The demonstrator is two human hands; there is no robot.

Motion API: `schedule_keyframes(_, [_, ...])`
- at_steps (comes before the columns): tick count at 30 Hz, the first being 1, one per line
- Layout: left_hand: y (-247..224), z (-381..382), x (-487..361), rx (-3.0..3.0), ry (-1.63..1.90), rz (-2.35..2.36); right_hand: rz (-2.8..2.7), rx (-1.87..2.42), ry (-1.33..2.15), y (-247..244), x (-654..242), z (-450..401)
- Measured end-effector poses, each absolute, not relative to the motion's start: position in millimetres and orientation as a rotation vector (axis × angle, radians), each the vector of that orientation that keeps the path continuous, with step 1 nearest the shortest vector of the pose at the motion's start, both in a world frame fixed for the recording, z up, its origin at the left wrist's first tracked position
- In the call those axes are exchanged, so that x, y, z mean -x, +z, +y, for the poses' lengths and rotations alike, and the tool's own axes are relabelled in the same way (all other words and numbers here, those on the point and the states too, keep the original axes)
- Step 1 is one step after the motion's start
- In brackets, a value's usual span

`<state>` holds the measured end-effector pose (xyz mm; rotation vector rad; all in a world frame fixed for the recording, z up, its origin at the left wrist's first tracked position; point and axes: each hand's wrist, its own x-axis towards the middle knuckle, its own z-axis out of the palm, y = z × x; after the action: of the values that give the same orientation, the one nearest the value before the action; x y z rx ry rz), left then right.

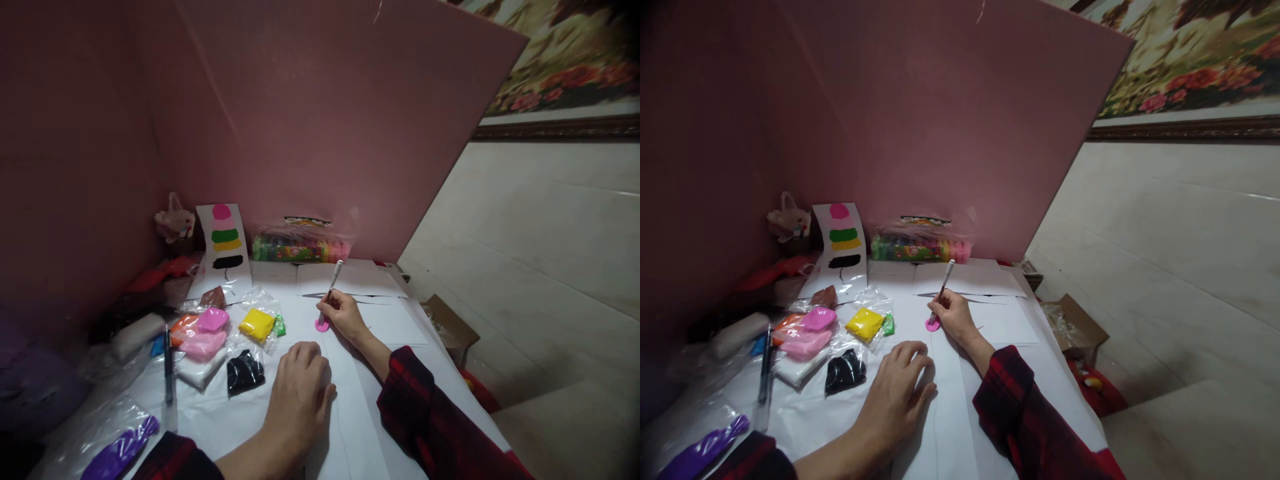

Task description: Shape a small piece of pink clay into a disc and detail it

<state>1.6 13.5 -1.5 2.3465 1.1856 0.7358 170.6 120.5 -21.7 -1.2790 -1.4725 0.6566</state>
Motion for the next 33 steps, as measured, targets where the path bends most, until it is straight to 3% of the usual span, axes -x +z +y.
schedule_keyframes(25, [-5,13,-2,-2.354,0.760,1.187,-1.375,1.263,0.638,-17,-168,134])
schedule_keyframes(33, [-4,14,-2,-2.348,0.747,1.181,-1.407,1.171,0.793,-12,-169,127])
